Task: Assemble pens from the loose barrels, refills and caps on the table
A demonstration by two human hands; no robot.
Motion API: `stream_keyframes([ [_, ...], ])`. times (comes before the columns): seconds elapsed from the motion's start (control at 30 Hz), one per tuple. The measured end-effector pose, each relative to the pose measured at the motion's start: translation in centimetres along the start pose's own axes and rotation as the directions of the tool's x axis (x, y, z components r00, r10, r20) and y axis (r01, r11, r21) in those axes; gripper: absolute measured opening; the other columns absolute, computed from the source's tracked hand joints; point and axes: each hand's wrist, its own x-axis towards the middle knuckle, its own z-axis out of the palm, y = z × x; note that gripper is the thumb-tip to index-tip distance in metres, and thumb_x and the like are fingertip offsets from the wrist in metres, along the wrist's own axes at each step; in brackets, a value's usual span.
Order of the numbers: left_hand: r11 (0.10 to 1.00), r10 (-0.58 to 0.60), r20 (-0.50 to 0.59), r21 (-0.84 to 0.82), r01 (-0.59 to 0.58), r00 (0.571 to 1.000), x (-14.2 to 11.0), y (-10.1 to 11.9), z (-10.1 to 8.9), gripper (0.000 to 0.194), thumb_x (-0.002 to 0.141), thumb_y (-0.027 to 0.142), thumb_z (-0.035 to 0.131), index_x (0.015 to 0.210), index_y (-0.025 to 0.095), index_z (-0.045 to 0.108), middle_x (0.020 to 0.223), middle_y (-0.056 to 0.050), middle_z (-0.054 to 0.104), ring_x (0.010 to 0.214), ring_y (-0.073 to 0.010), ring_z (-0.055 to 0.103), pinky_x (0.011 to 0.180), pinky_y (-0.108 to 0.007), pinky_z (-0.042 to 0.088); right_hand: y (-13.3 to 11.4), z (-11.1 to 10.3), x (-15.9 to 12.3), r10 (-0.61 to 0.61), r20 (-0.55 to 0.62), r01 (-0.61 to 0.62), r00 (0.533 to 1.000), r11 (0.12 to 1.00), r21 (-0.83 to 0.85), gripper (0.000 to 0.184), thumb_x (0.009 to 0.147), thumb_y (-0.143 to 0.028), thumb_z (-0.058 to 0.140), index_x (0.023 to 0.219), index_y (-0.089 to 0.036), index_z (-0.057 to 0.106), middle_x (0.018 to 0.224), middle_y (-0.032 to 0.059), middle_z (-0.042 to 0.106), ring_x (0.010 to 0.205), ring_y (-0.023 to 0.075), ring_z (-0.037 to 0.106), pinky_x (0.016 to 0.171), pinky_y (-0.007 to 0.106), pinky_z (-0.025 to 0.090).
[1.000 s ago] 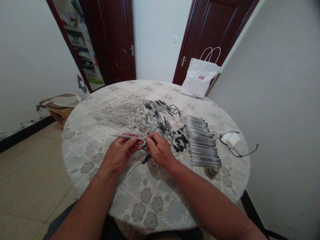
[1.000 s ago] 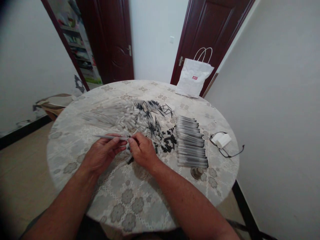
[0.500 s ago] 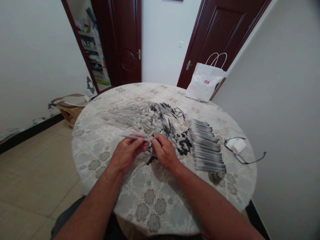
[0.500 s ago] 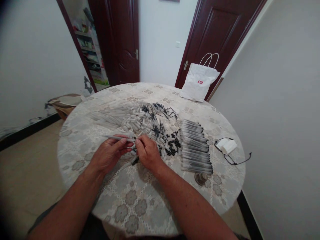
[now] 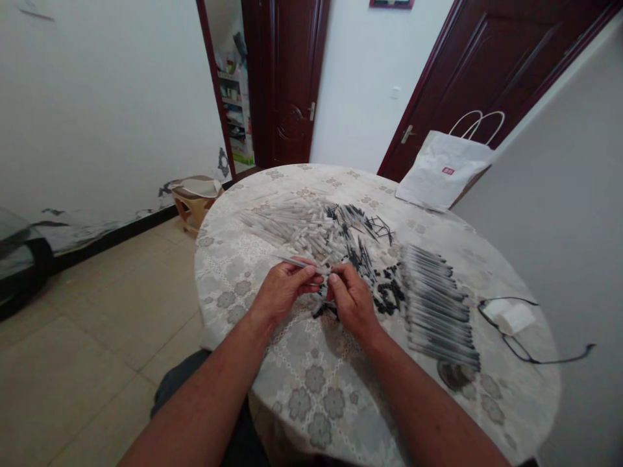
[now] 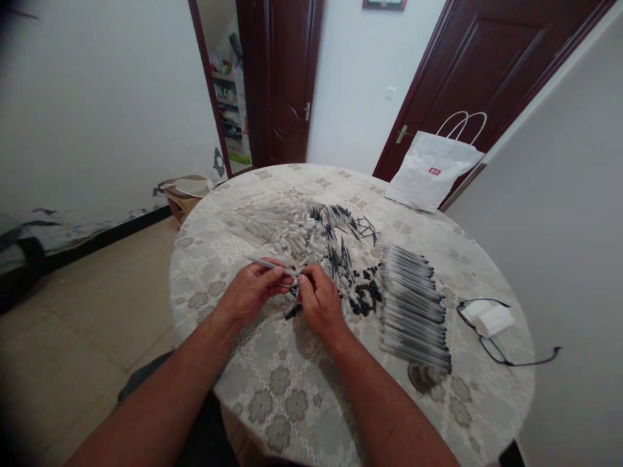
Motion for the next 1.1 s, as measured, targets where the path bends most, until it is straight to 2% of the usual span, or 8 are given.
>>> stream_keyframes([
  [0.2, 1.0, -0.012, 0.027, -0.006, 0.012, 1.0, -0.2, 0.0, 0.1, 0.033, 0.075, 0.031, 0.085, 0.097, 0.013, 0.068, 0.088, -0.01, 0.076, 0.076, -0.0192, 0.074, 0.068, -0.029, 0.062, 0.2, 0.1, -0.1, 0.031, 0.018, -0.031, 0.999, 0.999, -0.011, 0.044, 0.106, -0.044, 0.038, 0.069, -0.023, 0.05, 0.059, -0.0027, 0.056, 0.056, 0.0154, 0.053, 0.06, 0.029, 0.039],
  [0.27, 1.0, -0.002, 0.026, -0.007, 0.003, 1.0, -0.2, 0.0, 0.1, 0.032, 0.076, 0.03, 0.084, 0.097, 0.012, 0.068, 0.088, -0.01, 0.075, 0.076, -0.0192, 0.074, 0.067, -0.029, 0.062, 0.3, 0.1, -0.2, 0.041, 0.003, -0.041, 0.999, 0.999, 0.011, 0.041, 0.105, -0.045, 0.038, 0.074, -0.023, 0.052, 0.06, -0.0029, 0.056, 0.056, 0.0155, 0.053, 0.059, 0.029, 0.039],
  [0.4, 1.0, 0.012, 0.013, -0.02, -0.011, 1.0, -0.2, 0.0, 0.0, 0.032, 0.076, 0.03, 0.084, 0.097, 0.012, 0.068, 0.087, -0.009, 0.075, 0.076, -0.0188, 0.073, 0.067, -0.029, 0.062, 0.3, -0.1, -0.3, 0.014, -0.022, -0.013, 1.0, 1.0, 0.026, 0.022, 0.102, -0.042, 0.046, 0.096, -0.023, 0.056, 0.068, -0.0035, 0.06, 0.061, 0.0162, 0.056, 0.061, 0.028, 0.041],
  [0.47, 1.0, 0.006, 0.023, -0.018, -0.006, 1.0, -0.2, 0.0, 0.1, 0.032, 0.076, 0.031, 0.084, 0.097, 0.012, 0.068, 0.088, -0.009, 0.075, 0.076, -0.0189, 0.074, 0.067, -0.029, 0.061, 0.1, -0.2, -0.3, 0.003, -0.019, -0.003, 1.0, 1.0, -0.014, 0.023, 0.102, -0.041, 0.046, 0.091, -0.023, 0.056, 0.068, -0.0031, 0.06, 0.063, 0.0164, 0.056, 0.062, 0.029, 0.041],
  [0.63, 1.0, -0.004, 0.034, -0.012, 0.004, 0.999, -0.3, -0.1, 0.1, 0.033, 0.075, 0.032, 0.085, 0.096, 0.013, 0.068, 0.087, -0.009, 0.075, 0.077, -0.0195, 0.074, 0.068, -0.03, 0.061, -0.1, -0.2, -0.2, 0.023, 0.026, -0.022, 0.999, 0.999, -0.033, 0.042, 0.106, -0.044, 0.036, 0.072, -0.024, 0.05, 0.062, -0.0021, 0.056, 0.06, 0.0165, 0.053, 0.062, 0.03, 0.039],
  [0.83, 1.0, 0.008, 0.014, -0.003, -0.008, 1.0, -0.4, 0.3, 0.2, 0.034, 0.073, 0.033, 0.086, 0.095, 0.012, 0.07, 0.088, -0.009, 0.076, 0.075, -0.0187, 0.073, 0.068, -0.03, 0.061, -0.3, -0.2, -0.2, 0.009, 0.005, -0.009, 1.0, 1.0, -0.008, 0.031, 0.104, -0.045, 0.043, 0.085, -0.023, 0.055, 0.067, -0.0017, 0.06, 0.063, 0.0172, 0.055, 0.062, 0.029, 0.041],
  [1.03, 0.998, -0.007, 0.04, 0.057, 0.005, 0.999, -0.4, 0.7, -0.3, 0.033, 0.076, 0.035, 0.084, 0.096, 0.011, 0.072, 0.088, -0.011, 0.076, 0.076, -0.0201, 0.073, 0.069, -0.032, 0.061, -0.5, -0.1, -0.3, 0.036, 0.069, -0.038, 0.997, 0.999, 0.02, 0.041, 0.105, -0.046, 0.038, 0.074, -0.023, 0.052, 0.061, -0.0026, 0.055, 0.058, 0.0153, 0.052, 0.059, 0.027, 0.039],
  [1.1, 0.996, -0.011, 0.057, 0.086, 0.006, 0.998, -0.4, 1.0, -0.5, 0.034, 0.078, 0.038, 0.081, 0.098, 0.011, 0.073, 0.087, -0.012, 0.077, 0.078, -0.0212, 0.073, 0.07, -0.032, 0.06, -0.5, -0.1, -0.3, 0.031, 0.072, -0.033, 0.997, 0.999, 0.028, 0.038, 0.105, -0.045, 0.039, 0.08, -0.023, 0.056, 0.063, -0.0025, 0.057, 0.059, 0.0154, 0.054, 0.06, 0.027, 0.041],
])
